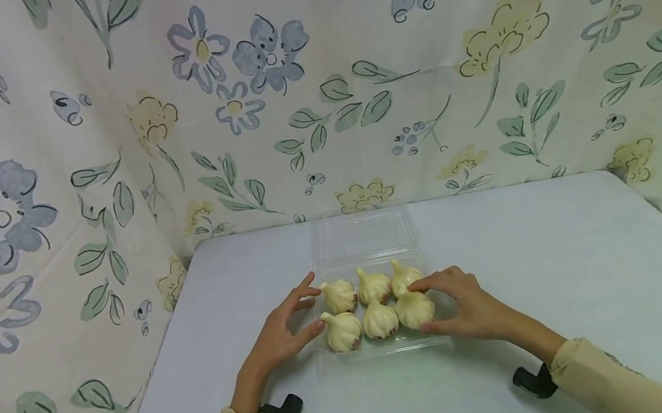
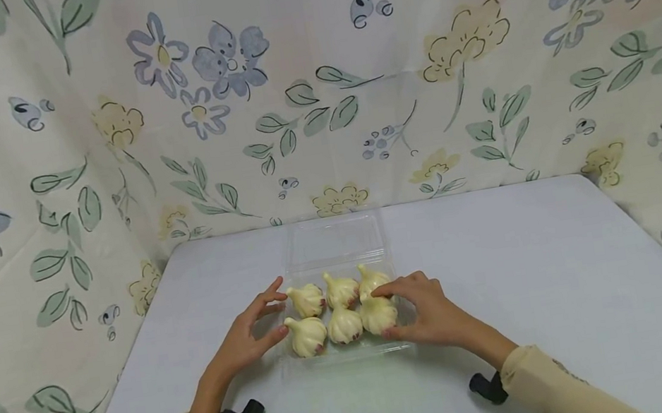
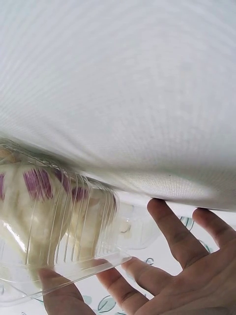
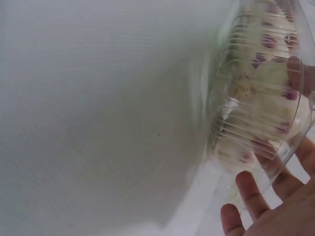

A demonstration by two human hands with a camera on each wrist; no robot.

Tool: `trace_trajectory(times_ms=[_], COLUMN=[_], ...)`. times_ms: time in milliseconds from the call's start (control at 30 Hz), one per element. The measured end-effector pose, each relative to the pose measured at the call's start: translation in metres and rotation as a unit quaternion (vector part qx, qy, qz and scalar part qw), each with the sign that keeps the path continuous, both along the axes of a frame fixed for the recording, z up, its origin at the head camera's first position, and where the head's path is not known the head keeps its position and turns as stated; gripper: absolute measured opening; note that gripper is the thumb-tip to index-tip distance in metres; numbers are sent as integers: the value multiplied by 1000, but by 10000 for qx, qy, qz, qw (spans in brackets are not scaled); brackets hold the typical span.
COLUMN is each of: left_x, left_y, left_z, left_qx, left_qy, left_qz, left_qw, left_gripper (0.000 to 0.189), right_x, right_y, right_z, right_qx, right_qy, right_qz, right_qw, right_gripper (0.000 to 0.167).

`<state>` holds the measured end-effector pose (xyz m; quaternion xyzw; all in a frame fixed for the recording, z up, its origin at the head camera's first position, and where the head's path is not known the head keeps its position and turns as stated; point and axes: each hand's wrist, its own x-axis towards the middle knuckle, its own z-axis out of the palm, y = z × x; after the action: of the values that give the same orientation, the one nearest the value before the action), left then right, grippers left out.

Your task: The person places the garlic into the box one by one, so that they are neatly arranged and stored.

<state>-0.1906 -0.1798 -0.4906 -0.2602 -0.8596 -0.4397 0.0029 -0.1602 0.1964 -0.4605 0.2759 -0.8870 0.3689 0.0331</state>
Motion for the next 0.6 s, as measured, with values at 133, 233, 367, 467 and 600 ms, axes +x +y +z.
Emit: trace_trajectory(times_ms=[133, 233, 367, 467, 600], left_x=[0, -1, 0, 0, 0], left_y=[0, 0, 1, 0, 0], left_z=[0, 0, 0, 1, 0], left_qx=[1, -34, -52, -46, -66], left_qy=[15, -10, 4, 31, 18], left_qz=[-23, -4, -1, -13, 4], left_qw=[10000, 10000, 10000, 10000, 10000], left_gripper=[50, 49, 49, 49, 50], right_x=[-2, -3, -4, -4, -4], right_y=[-2, -3, -4, -4, -4], right_z=[0, 0, -1, -2, -3], right_qx=[26, 18, 65, 87, 79], right_qy=[59, 113, 130, 121, 167], right_qz=[74, 61, 10, 3, 15], right_qw=[10000, 9999, 9999, 9999, 9998], right_gripper=[48, 42, 42, 41, 41])
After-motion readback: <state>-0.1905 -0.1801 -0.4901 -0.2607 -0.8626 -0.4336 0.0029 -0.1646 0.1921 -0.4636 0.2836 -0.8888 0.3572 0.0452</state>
